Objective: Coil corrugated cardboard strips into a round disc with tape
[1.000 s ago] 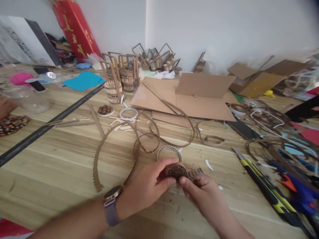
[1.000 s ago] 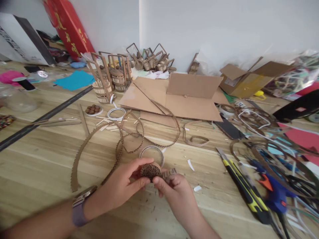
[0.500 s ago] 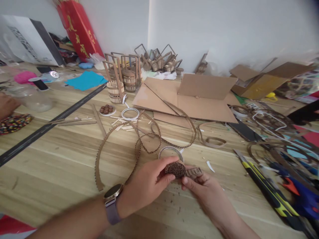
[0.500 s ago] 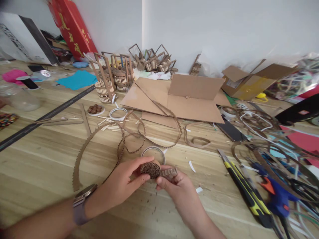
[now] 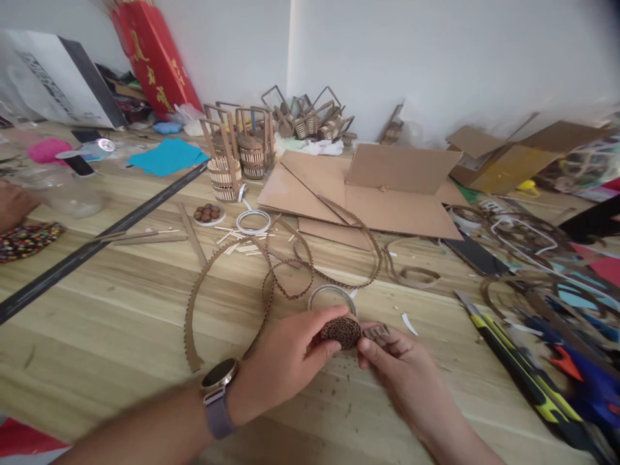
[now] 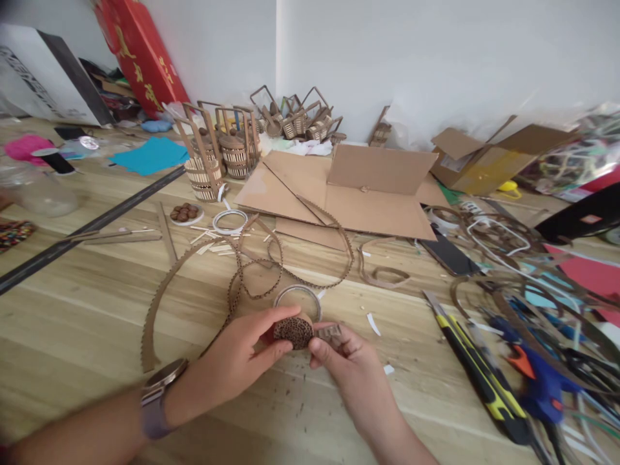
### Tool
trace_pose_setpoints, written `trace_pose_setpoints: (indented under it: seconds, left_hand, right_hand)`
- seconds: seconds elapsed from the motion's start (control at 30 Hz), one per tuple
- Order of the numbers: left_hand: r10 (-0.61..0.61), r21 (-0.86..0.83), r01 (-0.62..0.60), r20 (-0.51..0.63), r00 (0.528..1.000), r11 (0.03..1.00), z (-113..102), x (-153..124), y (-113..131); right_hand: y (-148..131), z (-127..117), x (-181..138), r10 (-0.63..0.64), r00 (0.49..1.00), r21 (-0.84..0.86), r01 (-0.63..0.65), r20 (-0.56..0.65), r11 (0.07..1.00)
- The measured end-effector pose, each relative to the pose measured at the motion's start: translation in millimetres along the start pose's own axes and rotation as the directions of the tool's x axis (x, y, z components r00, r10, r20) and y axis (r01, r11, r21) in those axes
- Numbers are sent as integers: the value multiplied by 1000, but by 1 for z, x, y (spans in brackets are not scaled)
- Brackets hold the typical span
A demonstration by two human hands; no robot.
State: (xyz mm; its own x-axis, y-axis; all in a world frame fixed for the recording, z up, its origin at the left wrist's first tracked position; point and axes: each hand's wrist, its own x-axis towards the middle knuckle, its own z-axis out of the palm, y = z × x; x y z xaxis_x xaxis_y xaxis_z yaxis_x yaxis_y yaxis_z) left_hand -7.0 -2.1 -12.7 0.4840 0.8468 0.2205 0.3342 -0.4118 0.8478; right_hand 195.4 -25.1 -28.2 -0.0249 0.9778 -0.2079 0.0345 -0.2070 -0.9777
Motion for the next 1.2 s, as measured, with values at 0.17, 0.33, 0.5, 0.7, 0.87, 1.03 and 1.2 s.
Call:
trace_pose_setpoints:
  seconds: [0.17, 0.33, 0.5, 0.7, 0.87, 1.03, 1.2]
  left_hand:
    - [11, 32, -11, 25, 1000, 999, 0, 1, 0]
    - [18, 63, -21, 52, 999, 998, 1, 1, 1]
    - [14, 77, -20, 75, 997, 997, 0, 1, 3]
    - [23, 63, -28, 76, 997, 998, 0, 1, 3]
    - [38, 43, -41, 70, 997, 998, 0, 0, 1]
    - [37, 6, -37, 79, 996, 999, 0, 0, -1]
    - [39, 18, -40, 77, 996, 999, 0, 0, 0]
  right_hand:
    - [-2, -2, 1, -36, 999, -92, 36, 9, 995]
    - [-12, 2, 0, -49, 999, -215, 53, 24, 975]
    - [-18, 5, -2, -38, 999, -280, 44, 26, 959]
    - [-18, 8, -5, -34, 999, -309, 40, 26, 950]
    - [-15, 6, -6, -46, 999, -305, 49, 16, 951]
    - [-17, 7, -6, -64, 998, -299, 64, 9, 952]
    - [-20, 9, -6, -67, 998, -290, 64, 1, 955]
